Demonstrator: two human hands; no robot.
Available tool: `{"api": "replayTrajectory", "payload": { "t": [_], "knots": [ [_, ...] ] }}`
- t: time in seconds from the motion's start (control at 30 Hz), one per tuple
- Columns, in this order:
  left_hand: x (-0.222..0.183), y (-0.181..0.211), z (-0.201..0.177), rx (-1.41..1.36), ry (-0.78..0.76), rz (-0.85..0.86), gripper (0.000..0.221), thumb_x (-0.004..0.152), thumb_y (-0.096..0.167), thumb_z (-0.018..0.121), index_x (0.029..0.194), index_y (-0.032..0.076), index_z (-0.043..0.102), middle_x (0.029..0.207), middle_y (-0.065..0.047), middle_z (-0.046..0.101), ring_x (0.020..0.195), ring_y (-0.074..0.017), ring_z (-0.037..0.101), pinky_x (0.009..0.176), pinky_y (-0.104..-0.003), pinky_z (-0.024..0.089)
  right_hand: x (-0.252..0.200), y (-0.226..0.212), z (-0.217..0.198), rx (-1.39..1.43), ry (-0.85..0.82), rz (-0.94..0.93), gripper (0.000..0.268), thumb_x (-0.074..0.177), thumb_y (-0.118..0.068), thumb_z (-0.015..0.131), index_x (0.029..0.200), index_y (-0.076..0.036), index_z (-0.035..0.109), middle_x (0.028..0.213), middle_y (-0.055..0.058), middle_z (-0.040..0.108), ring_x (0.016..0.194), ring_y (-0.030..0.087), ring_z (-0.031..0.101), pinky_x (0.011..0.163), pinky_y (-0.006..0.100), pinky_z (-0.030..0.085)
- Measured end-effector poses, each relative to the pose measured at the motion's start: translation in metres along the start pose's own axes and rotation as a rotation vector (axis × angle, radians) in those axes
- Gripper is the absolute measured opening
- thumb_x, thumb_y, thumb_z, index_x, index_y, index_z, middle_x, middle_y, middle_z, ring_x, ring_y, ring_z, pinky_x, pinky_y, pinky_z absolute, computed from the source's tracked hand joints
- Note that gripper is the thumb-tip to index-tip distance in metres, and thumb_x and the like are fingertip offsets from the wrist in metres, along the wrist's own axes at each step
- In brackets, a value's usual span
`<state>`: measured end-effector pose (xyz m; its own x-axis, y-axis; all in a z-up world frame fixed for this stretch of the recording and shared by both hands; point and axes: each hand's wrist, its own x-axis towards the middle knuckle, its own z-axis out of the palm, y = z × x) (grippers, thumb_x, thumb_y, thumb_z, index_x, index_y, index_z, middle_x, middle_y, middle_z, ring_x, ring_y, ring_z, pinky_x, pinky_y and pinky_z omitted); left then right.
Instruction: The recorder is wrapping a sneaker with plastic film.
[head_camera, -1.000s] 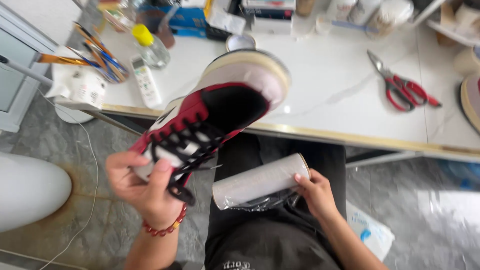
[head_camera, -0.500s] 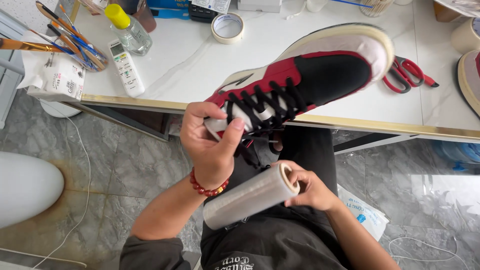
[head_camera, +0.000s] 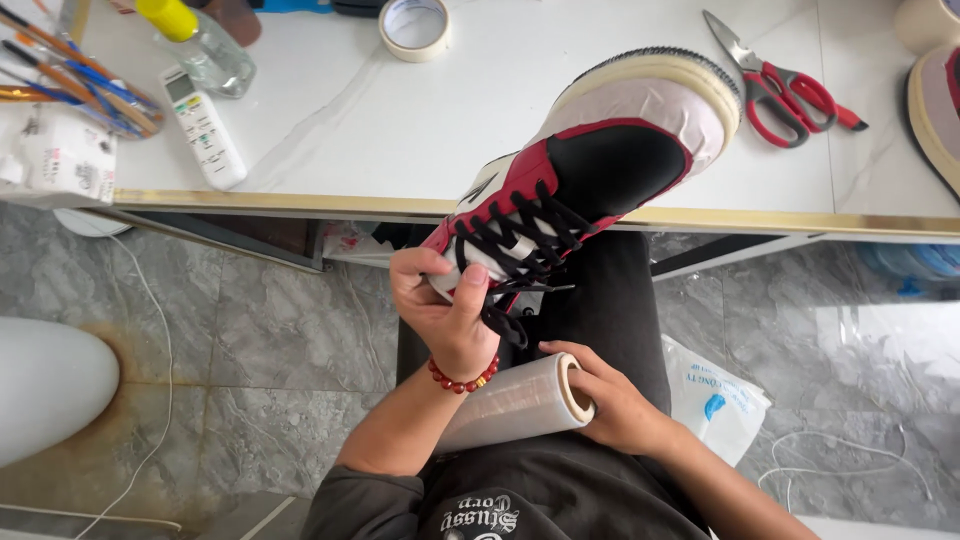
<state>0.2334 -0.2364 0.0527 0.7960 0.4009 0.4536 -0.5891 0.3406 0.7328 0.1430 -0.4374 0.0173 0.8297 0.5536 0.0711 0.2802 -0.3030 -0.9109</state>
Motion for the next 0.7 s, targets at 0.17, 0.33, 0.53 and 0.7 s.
{"api": "replayTrajectory", "payload": {
  "t": [0.17,0.33,0.53,0.7],
  "knots": [
    [0.011,0.019,0.002,-0.040,-0.045,0.010,0.028,0.097,0.003,0.074,0.109,0.008,0.050,0.098,-0.001,0.058,0.078,-0.0050,0.052,0.075,-0.018,0.045,0.005,-0.004,0.003,0.006,-0.033,-0.131,0.043,0.077,0.002,0.080,0.117,-0.006,0.067,0.145,0.017,0.055,0.126,0.034,0.065,0.095,0.037,0.058],
    [0.023,0.028,0.002,-0.056,-0.129,0.063,0.031,0.094,0.001,0.074,0.110,0.009,0.048,0.098,-0.001,0.058,0.076,-0.0032,0.050,0.074,-0.016,0.044,0.029,-0.054,0.003,0.011,-0.171,-0.407,0.045,0.075,0.003,0.078,0.117,-0.007,0.066,0.145,0.017,0.057,0.120,0.036,0.067,0.095,0.041,0.059],
    [0.032,0.049,0.018,-0.184,0.003,0.099,0.027,0.096,0.001,0.065,0.115,0.006,0.046,0.105,-0.011,0.066,0.087,-0.0114,0.062,0.087,-0.025,0.053,0.039,-0.088,-0.002,-0.183,-0.241,-0.547,0.054,0.079,0.000,0.074,0.131,-0.010,0.060,0.143,0.023,0.057,0.099,0.033,0.066,0.083,0.042,0.058],
    [0.036,0.050,0.024,-0.273,0.029,0.004,0.028,0.096,-0.002,0.064,0.116,0.006,0.046,0.102,-0.015,0.066,0.088,-0.0142,0.064,0.086,-0.028,0.054,0.041,-0.115,-0.014,-0.241,-0.208,-0.618,0.053,0.097,-0.004,0.066,0.148,-0.009,0.054,0.141,0.025,0.056,0.101,0.033,0.067,0.083,0.040,0.058]
  ]
}}
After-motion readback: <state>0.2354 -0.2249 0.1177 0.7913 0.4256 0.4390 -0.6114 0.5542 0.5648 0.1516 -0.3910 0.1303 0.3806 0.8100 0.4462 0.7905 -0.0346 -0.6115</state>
